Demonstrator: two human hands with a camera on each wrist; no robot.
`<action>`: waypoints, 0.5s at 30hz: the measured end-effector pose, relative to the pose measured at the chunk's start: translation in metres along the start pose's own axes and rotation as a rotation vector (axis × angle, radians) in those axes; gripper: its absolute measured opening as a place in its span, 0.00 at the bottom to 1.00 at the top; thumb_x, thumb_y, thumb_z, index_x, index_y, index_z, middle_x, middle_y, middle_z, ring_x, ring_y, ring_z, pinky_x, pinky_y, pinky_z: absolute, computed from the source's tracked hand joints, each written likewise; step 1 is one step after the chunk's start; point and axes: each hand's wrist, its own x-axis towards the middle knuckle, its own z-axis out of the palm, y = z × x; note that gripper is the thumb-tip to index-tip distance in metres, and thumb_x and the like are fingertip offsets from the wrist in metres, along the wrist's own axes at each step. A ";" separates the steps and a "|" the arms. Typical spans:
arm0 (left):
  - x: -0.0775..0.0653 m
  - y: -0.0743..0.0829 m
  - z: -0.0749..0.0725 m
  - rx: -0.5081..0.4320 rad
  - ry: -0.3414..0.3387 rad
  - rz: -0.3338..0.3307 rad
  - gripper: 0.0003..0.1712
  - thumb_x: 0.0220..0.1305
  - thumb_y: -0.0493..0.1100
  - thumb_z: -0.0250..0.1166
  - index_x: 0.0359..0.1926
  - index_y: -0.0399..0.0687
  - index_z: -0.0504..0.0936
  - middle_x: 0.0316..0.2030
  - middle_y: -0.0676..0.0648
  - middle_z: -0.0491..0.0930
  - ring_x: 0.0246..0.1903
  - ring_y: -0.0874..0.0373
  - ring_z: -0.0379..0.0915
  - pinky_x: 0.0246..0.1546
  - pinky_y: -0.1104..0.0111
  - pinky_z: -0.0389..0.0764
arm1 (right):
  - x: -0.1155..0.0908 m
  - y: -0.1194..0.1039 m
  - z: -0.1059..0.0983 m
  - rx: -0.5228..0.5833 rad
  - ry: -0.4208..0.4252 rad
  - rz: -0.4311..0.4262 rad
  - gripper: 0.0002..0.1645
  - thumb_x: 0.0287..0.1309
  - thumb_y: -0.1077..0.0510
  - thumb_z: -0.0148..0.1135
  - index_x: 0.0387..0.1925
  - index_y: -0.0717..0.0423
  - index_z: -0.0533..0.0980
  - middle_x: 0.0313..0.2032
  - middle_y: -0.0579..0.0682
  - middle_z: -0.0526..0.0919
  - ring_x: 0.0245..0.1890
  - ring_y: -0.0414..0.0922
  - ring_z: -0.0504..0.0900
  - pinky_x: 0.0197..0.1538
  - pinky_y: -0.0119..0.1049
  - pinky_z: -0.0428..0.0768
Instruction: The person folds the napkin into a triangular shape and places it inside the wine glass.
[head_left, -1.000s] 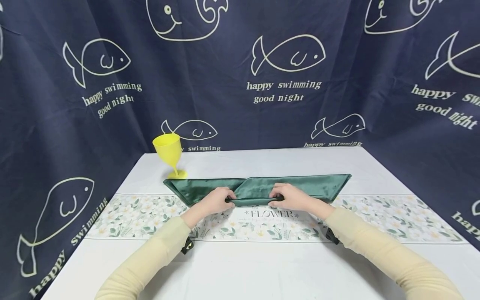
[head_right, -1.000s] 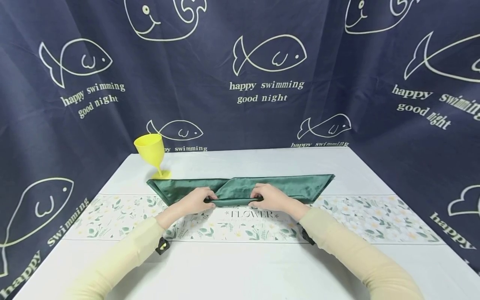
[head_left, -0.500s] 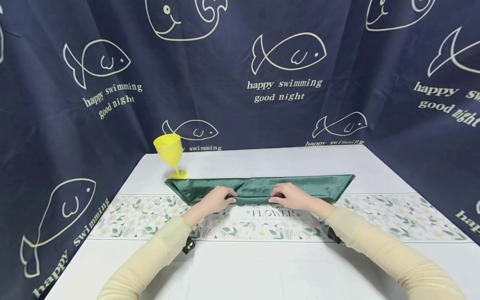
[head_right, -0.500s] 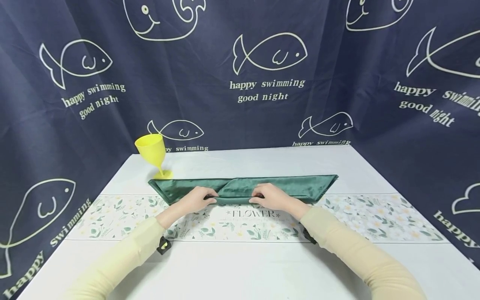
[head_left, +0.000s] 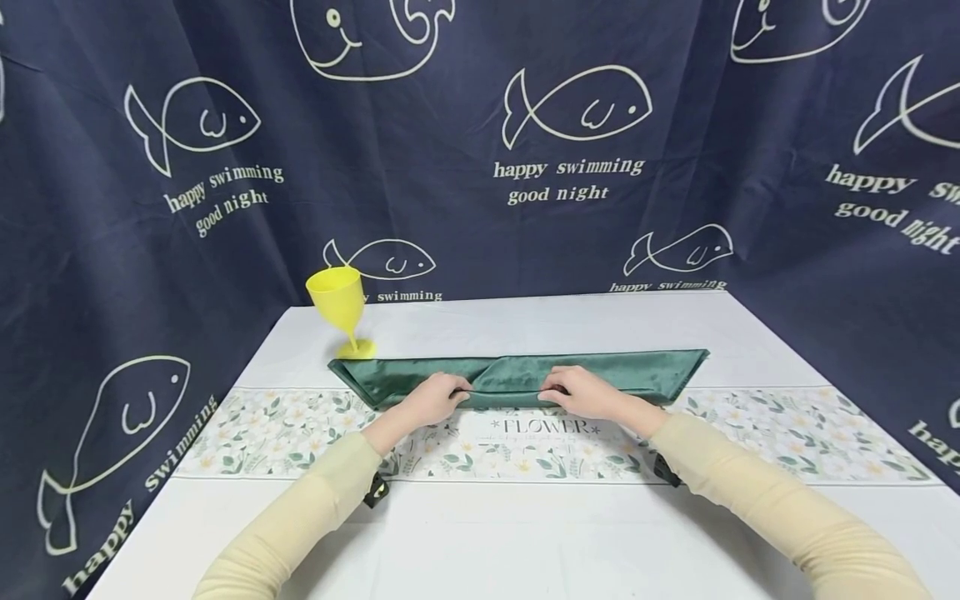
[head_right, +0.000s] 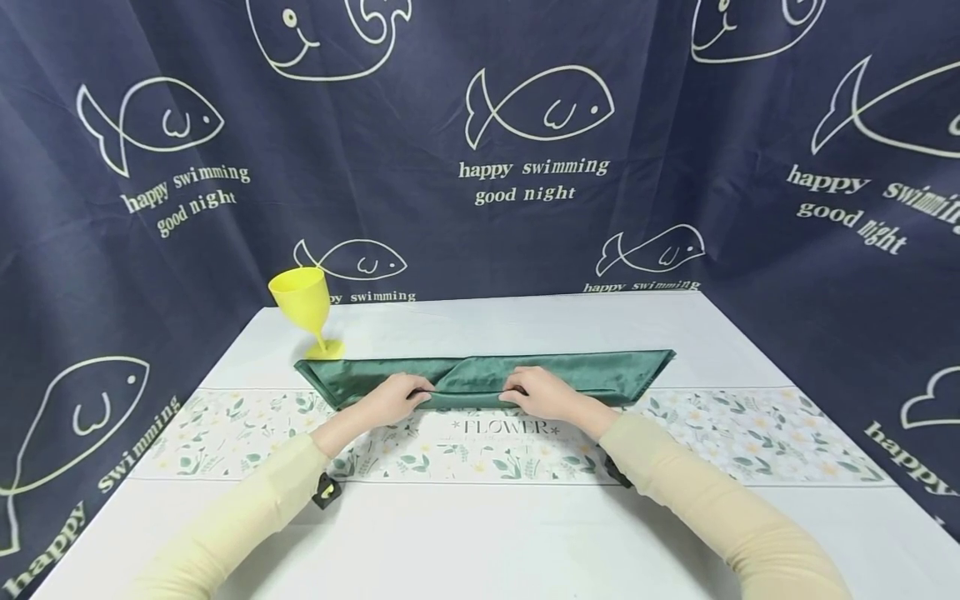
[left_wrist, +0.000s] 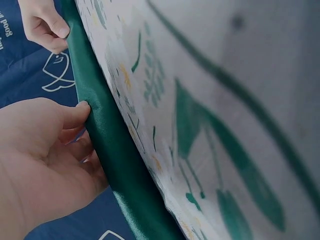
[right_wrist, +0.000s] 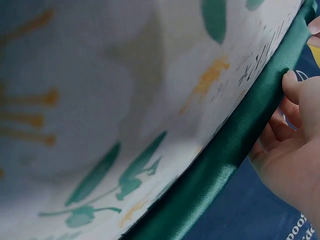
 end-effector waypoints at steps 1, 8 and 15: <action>0.000 0.000 0.000 0.002 -0.001 -0.002 0.13 0.68 0.38 0.55 0.49 0.39 0.80 0.43 0.42 0.82 0.43 0.51 0.78 0.49 0.59 0.77 | 0.000 0.000 0.000 -0.003 -0.002 0.003 0.11 0.64 0.57 0.55 0.39 0.57 0.81 0.31 0.45 0.80 0.26 0.33 0.72 0.33 0.31 0.76; 0.001 -0.002 0.001 0.004 0.004 -0.007 0.13 0.69 0.36 0.53 0.49 0.39 0.80 0.45 0.42 0.81 0.47 0.49 0.76 0.52 0.59 0.76 | 0.001 0.002 0.001 0.038 -0.024 0.062 0.11 0.65 0.56 0.55 0.43 0.58 0.78 0.32 0.44 0.81 0.27 0.32 0.75 0.34 0.30 0.77; 0.000 -0.004 0.002 -0.044 0.027 -0.010 0.11 0.67 0.32 0.53 0.46 0.40 0.79 0.43 0.42 0.81 0.46 0.49 0.76 0.52 0.59 0.75 | 0.001 0.004 0.001 0.074 -0.030 0.089 0.07 0.64 0.57 0.56 0.41 0.54 0.76 0.29 0.40 0.79 0.26 0.32 0.74 0.32 0.28 0.76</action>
